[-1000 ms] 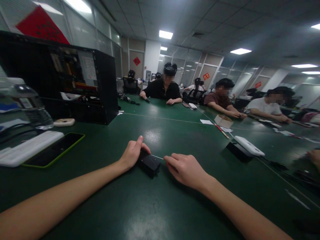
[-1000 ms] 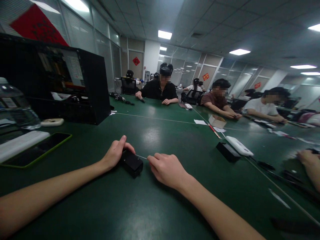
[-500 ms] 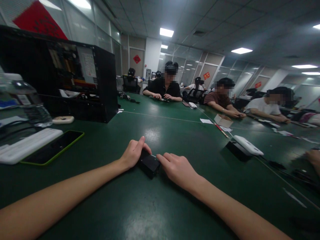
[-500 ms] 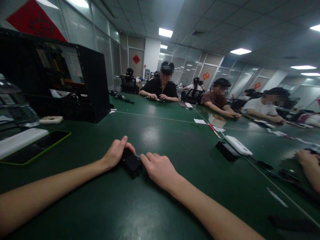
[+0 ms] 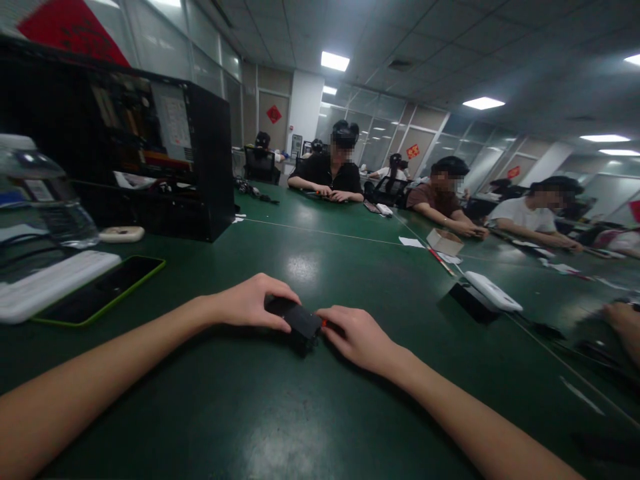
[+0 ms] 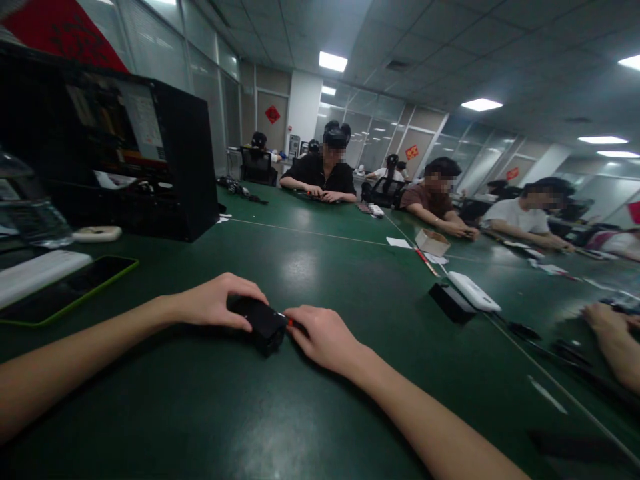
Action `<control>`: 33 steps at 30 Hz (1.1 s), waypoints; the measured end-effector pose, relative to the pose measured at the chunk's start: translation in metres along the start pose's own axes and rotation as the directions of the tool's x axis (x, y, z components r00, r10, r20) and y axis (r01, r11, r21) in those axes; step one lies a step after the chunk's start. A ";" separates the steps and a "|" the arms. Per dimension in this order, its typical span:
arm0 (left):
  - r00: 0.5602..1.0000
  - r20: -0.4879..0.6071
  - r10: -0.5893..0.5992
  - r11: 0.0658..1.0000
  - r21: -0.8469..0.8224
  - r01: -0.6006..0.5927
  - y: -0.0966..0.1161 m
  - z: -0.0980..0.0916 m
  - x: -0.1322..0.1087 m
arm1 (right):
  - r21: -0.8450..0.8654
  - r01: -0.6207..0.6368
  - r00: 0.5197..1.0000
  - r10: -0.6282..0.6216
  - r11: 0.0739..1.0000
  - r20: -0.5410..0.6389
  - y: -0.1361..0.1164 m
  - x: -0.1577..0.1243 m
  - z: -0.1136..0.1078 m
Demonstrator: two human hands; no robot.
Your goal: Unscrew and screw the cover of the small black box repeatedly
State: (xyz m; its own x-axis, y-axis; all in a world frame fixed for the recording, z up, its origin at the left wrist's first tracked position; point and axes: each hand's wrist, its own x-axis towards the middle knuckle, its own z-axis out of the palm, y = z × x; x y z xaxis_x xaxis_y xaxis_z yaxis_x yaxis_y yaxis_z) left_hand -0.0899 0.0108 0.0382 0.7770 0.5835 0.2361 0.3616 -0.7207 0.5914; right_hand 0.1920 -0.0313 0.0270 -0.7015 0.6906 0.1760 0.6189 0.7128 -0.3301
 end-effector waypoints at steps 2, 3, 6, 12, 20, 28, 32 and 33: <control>0.996 -0.060 -0.064 0.993 -0.099 0.058 -0.001 0.003 0.001 | -0.079 -0.043 0.999 0.043 0.996 -0.006 0.003 0.000 -0.001; 0.987 -0.105 -0.121 0.974 -0.203 0.098 -0.002 0.005 0.002 | -0.109 -0.068 0.998 0.066 0.992 -0.017 0.004 0.000 -0.002; 0.904 -0.224 -0.363 0.753 -0.642 0.143 -0.008 0.020 0.006 | -0.135 -0.121 0.991 0.113 0.983 -0.070 0.007 0.002 -0.001; 0.834 -0.293 -0.467 0.609 -0.791 0.063 -0.007 0.056 0.019 | -0.118 -0.080 0.984 0.060 0.990 -0.166 0.001 0.002 0.000; 0.772 -0.337 -0.540 0.530 -0.848 0.001 0.005 0.062 0.023 | -0.198 -0.023 0.998 0.012 0.980 -0.058 -0.058 0.028 0.009; 0.769 -0.296 -0.567 0.530 -0.845 0.066 0.001 0.056 0.020 | 0.000 -0.166 0.980 0.165 0.986 -0.110 -0.063 -0.031 -0.060; 0.824 -0.197 -0.531 0.576 -0.797 0.181 0.014 0.059 0.018 | -0.127 -0.530 0.821 0.469 0.838 -0.326 0.017 -0.128 -0.124; 0.851 -0.159 -0.501 0.603 -0.770 0.211 0.018 0.060 0.017 | -0.161 -0.643 0.745 0.562 0.749 -0.359 0.046 -0.156 -0.135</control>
State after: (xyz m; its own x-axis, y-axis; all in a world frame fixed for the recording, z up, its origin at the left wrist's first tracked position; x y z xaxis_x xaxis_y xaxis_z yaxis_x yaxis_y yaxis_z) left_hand -0.0388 -0.0148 0.0070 0.3978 0.9171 0.0272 -0.0148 -0.0232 0.9996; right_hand 0.3777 -0.0898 0.1100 -0.0480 0.9591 0.2789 0.9713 0.1099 -0.2109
